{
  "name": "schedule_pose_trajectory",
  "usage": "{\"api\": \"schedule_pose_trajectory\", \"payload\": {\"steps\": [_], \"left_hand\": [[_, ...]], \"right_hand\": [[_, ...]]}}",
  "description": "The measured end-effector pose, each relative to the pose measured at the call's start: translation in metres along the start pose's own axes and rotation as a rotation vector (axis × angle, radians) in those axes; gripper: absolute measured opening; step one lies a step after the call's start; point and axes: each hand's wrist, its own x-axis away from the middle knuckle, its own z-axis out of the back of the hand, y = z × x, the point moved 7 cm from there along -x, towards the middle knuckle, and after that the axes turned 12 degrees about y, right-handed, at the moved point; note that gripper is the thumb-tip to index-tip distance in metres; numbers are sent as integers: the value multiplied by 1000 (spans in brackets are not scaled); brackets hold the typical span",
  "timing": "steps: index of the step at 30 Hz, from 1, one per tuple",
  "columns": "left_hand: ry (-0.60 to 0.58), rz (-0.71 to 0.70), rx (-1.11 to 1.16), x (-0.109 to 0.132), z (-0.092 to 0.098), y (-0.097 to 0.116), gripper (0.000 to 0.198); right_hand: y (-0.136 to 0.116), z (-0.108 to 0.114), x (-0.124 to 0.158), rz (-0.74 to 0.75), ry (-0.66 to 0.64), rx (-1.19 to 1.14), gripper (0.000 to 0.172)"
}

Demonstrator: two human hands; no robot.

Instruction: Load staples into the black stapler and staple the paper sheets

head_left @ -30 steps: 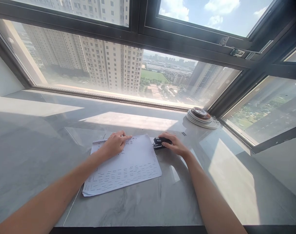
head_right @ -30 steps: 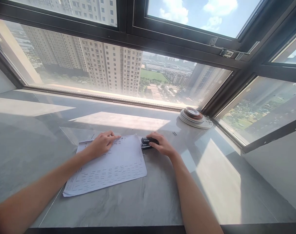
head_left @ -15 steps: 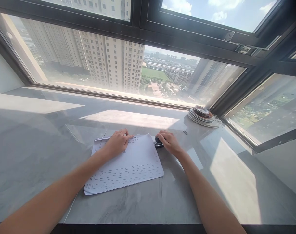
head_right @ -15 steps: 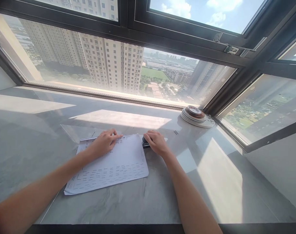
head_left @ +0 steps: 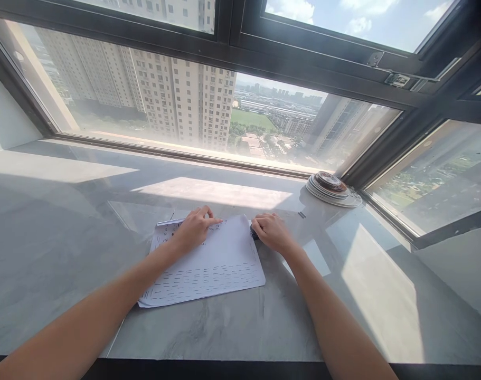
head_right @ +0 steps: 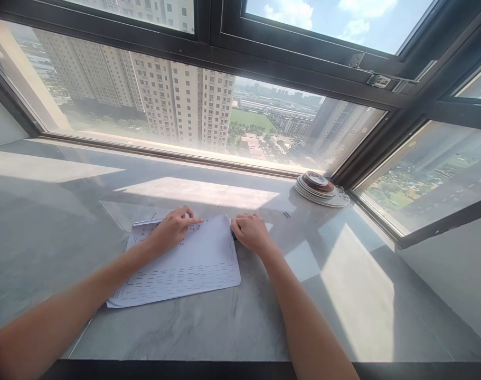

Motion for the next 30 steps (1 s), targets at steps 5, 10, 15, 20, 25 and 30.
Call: {"api": "schedule_pose_trajectory", "payload": {"steps": [5,10,15,20,25,30], "left_hand": [[-9,-17,-50,0,-1,-1,45],[-105,-159,-55,6,-7,22,39],[-259,-164,22,18,-23,24,48],[-280,-142,30,20,-27,18,50],[-291,-142,13,18,-25,17,50],[-272,-150,21,17,-25,14,49]], "right_hand": [[-5,-4,1,40,10,96,55],[-11,-6,2,95,51,200,56],[-17,-6,4,94,55,254,49],[-19,-14,8,-13,54,283,40],[-16,-11,4,-13,-59,323,48],[3,15,3,21,-187,-79,36]]}}
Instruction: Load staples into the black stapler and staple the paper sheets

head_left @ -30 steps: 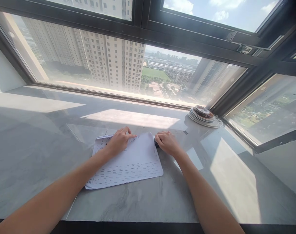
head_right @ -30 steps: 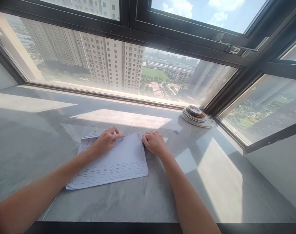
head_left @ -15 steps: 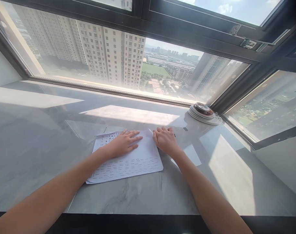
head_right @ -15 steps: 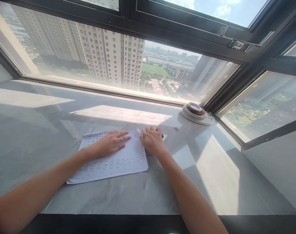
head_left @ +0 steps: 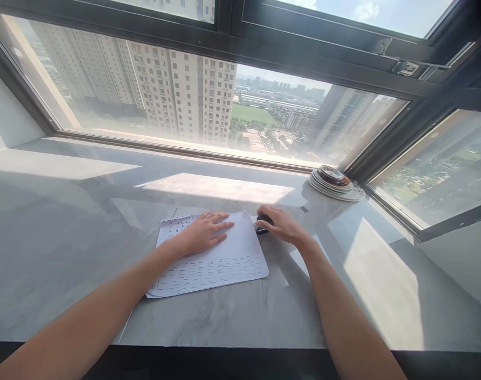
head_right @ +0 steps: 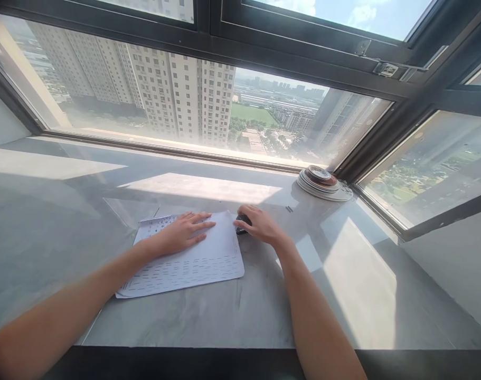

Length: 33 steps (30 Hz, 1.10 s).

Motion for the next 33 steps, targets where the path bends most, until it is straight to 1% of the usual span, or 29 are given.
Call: {"api": "schedule_pose_trajectory", "payload": {"steps": [2,3,5,7,9,11,12,13,14,16,17,18,19,20,22,24,26,29,31,33], "left_hand": [[4,1,4,0,-1,-2,49],[4,1,7,0,-1,-2,49],[-2,2,11,1,-2,-3,49],[-10,2,18,1,-4,-3,50],[-7,-10,37,1,-5,0,49],[43,-12,75,-2,1,3,45],[107,6,100,-4,7,2,42],[206,40,123,-6,17,-2,39],[337,86,138,-7,31,-9,37],[643,190,122,-1,60,-27,35],[775,229,99,4,73,-36,33],[876,259,74,10,83,-44,32],[946,282,57,14,90,-52,31],[991,302,52,18,95,-59,31],[1039,339,68,24,98,-71,31],[1062,359,73,26,97,-77,32],[1069,348,63,26,95,-78,32],[1069,341,48,24,92,-79,31],[1053,353,47,22,89,-81,31],[1036,366,54,21,87,-83,30]], "right_hand": [[8,4,6,68,-46,-67,34],[15,5,8,74,-51,-63,32],[32,8,11,22,-7,-3,26],[50,18,12,-84,114,89,24],[57,36,13,-198,317,147,28],[46,53,13,-259,516,103,32],[34,56,11,-259,566,43,33],[18,53,8,-238,572,-29,33],[-1,45,4,-212,539,-103,32],[-43,15,-5,-152,387,-207,28],[-61,0,-8,-144,360,-232,26],[-76,-17,-10,-141,322,-242,23],[-89,-33,-11,-136,281,-237,23],[-98,-46,-11,-135,255,-220,22],[-105,-64,-6,-133,206,-173,20],[-97,-66,4,-151,176,-119,19],[-76,-55,19,-191,164,-66,18],[-28,-25,50,-296,185,8,18],[6,-4,70,-386,212,46,21],[34,11,87,-451,239,78,24]]}}
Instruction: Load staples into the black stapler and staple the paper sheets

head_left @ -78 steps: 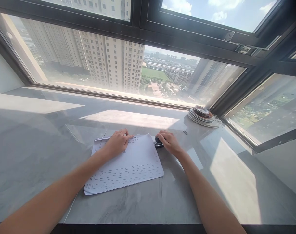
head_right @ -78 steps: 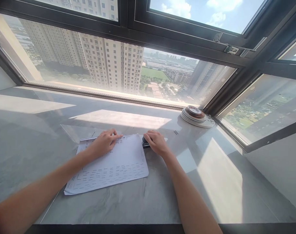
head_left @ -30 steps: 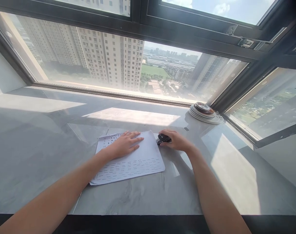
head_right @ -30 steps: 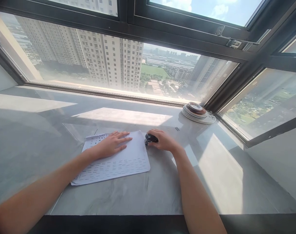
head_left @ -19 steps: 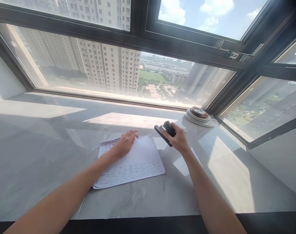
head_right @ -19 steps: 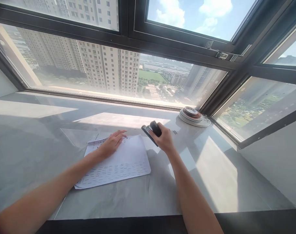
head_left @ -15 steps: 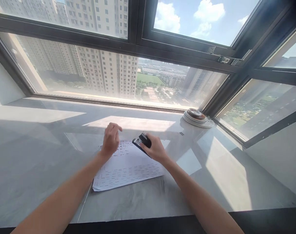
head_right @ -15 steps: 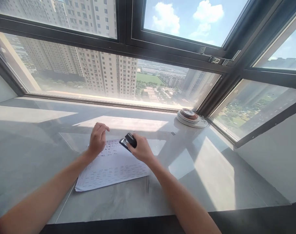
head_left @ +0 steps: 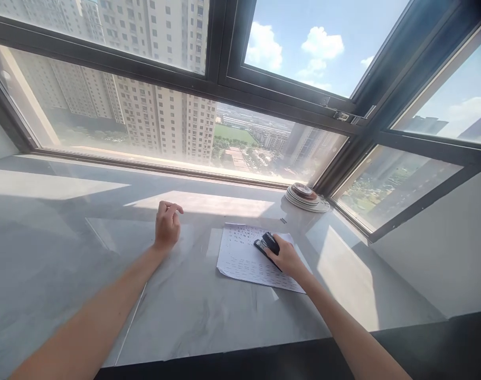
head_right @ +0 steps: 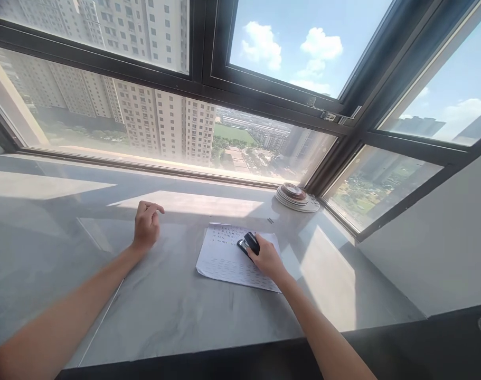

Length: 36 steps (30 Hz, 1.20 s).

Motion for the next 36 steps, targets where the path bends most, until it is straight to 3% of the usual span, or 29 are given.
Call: {"api": "schedule_pose_trajectory", "payload": {"steps": [2,6,8,10,14,18,21,25,30,36], "left_hand": [[-14,10,-3,1,-2,-2,31],[-48,15,-2,1,-4,-3,31],[-47,28,9,1,-3,-3,30],[-36,50,16,1,-2,-5,29],[-28,97,3,0,-1,-8,30],[-110,94,8,2,-7,-7,33],[-133,129,30,3,-10,-9,35],[-86,169,28,2,-7,-10,35],[-81,127,24,1,-6,-7,35],[73,144,-53,-7,14,-16,34]], "right_hand": [[20,9,0,-20,16,-4,31],[34,19,-4,35,-1,-168,54],[46,27,-13,17,103,-160,60],[58,29,-27,9,210,8,64],[81,-6,-57,38,98,382,74],[107,-39,-74,-56,-78,486,82],[106,-48,-78,-57,-130,513,85],[66,-68,-84,-27,-176,444,89],[-29,-112,-97,103,-240,307,90],[-139,-160,-98,248,-268,214,85]]}}
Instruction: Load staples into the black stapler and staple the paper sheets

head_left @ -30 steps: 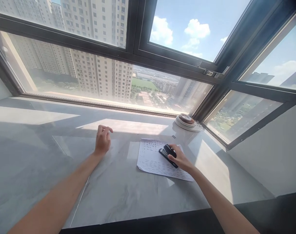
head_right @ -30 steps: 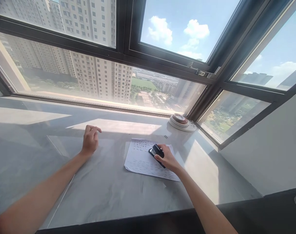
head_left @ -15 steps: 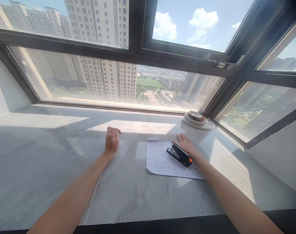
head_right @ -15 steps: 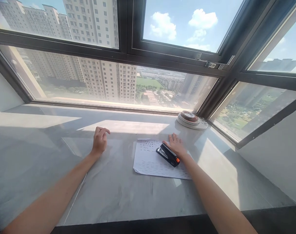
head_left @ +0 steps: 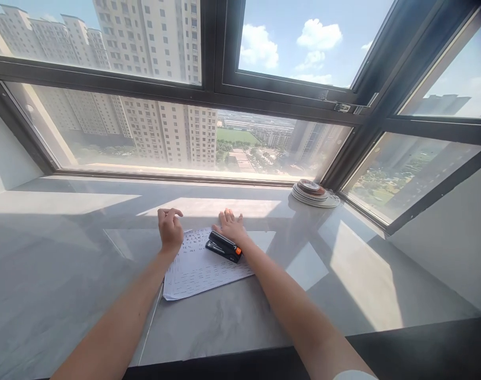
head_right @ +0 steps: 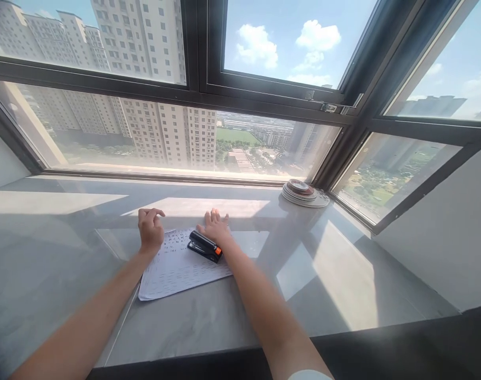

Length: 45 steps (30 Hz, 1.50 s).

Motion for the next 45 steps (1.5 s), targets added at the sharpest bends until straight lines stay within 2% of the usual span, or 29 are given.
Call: {"api": "schedule_pose_trajectory", "payload": {"steps": [2,4,6,9,13,17,23,26,29,31,34,36,39,43,45], "left_hand": [[23,-78,-83,-3,5,2,33],[17,-159,-177,-4,6,5,30],[-5,-199,-236,-5,5,7,29],[-54,-218,-223,-3,0,10,29],[-137,-251,-120,1,-7,16,30],[-215,-201,-45,4,-10,15,30],[-266,-167,3,5,-12,9,29],[-282,-138,15,7,-16,7,29],[-275,-105,25,14,-19,17,30],[-364,-113,72,28,-25,34,32],[-652,-207,190,62,-41,66,39],[-810,-283,202,82,-49,78,41],[-909,-341,107,94,-56,73,39],[-966,-379,11,96,-61,58,35],[-977,-365,-16,94,-62,53,35]], "right_hand": [[-28,-5,-6,62,4,-23,84],[-45,-6,-8,98,20,-34,85],[-50,-4,-7,110,31,-29,86],[-44,0,0,94,34,-31,85],[-25,3,15,32,35,-47,89],[5,5,32,-70,19,-20,90],[63,16,54,-124,41,43,91],[96,22,62,-213,46,96,89],[114,24,66,-287,47,126,86],[116,23,66,-292,38,114,85],[112,22,63,-275,31,78,85],[111,24,61,-266,53,46,84],[111,32,59,-233,147,-46,74],[104,62,63,-39,327,-372,42],[95,74,71,109,253,-602,38]]}}
